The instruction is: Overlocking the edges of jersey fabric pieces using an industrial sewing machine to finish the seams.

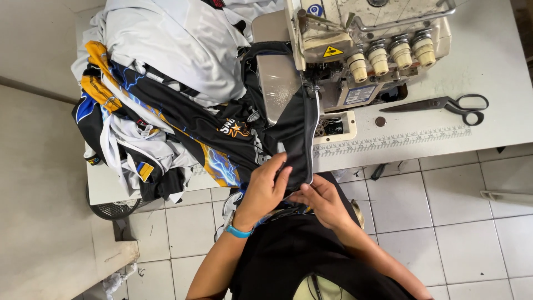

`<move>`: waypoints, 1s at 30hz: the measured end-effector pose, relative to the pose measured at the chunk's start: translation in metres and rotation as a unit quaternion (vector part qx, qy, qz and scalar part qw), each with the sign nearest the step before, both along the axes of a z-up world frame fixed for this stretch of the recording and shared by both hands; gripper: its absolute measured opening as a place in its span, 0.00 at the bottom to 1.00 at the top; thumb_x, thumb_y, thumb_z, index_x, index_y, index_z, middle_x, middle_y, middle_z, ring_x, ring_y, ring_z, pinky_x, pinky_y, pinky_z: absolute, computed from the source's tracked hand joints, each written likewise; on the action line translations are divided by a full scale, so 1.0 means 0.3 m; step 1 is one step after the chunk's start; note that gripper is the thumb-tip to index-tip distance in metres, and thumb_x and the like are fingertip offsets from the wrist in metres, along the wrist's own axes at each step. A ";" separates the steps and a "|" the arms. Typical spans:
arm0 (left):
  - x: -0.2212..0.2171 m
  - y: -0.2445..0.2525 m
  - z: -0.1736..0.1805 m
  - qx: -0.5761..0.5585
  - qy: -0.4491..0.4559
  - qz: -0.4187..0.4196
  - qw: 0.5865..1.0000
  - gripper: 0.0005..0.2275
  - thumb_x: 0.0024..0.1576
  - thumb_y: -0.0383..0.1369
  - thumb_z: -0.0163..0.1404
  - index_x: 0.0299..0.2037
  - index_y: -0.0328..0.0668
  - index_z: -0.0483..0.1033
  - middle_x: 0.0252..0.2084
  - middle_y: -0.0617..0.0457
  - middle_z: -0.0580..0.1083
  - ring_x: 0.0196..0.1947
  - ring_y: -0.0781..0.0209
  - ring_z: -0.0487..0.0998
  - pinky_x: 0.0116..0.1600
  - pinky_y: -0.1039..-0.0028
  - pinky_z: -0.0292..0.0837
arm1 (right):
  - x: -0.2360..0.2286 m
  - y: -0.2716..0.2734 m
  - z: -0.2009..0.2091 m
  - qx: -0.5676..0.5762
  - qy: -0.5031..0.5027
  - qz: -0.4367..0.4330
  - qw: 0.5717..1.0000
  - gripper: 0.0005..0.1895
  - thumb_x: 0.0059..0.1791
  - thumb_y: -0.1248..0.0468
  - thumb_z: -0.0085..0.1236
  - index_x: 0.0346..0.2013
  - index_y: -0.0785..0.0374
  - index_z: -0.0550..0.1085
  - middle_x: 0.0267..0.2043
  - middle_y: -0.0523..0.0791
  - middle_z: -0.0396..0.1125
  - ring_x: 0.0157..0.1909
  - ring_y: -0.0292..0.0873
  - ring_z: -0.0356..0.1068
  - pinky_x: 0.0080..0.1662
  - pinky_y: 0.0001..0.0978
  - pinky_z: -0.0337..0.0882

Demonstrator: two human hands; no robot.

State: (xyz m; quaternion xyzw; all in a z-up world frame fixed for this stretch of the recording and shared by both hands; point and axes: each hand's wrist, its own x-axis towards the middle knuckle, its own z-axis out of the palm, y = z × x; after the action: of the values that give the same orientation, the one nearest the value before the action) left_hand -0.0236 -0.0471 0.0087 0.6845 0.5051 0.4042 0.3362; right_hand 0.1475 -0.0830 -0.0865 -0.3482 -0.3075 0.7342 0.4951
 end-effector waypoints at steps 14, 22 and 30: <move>0.043 -0.043 -0.074 0.001 -0.077 0.025 0.997 0.16 0.61 0.28 0.53 0.57 0.27 0.71 0.21 0.46 0.73 0.20 0.56 0.74 0.27 0.72 0.71 | 0.151 -0.020 -0.038 0.102 -0.207 -0.019 0.973 0.13 0.57 0.64 0.49 0.47 0.70 0.76 0.26 0.52 0.75 0.31 0.39 0.72 0.34 0.33 0.76; 0.038 0.015 -0.126 0.014 -0.071 0.056 0.996 0.18 0.60 0.27 0.55 0.59 0.25 0.71 0.28 0.43 0.77 0.21 0.54 0.76 0.24 0.70 0.70 | 0.182 0.034 -0.112 0.103 -0.251 -0.048 0.961 0.09 0.56 0.65 0.53 0.36 0.68 0.78 0.18 0.43 0.67 0.23 0.34 0.61 0.27 0.25 0.65; 0.027 0.109 -0.076 0.027 -0.036 0.110 0.993 0.18 0.58 0.32 0.57 0.59 0.38 0.74 0.28 0.50 0.78 0.21 0.53 0.78 0.27 0.68 0.72 | 0.150 0.157 -0.009 0.134 -0.273 -0.074 0.950 0.09 0.56 0.65 0.54 0.36 0.67 0.78 0.16 0.41 0.66 0.21 0.31 0.61 0.25 0.22 0.63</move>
State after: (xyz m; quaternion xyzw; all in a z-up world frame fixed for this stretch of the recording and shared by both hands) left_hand -0.0154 -0.0143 -0.0142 0.6188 0.5535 0.4768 0.2890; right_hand 0.1924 -0.0359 -0.0890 -0.4876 -0.4997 0.5247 0.4871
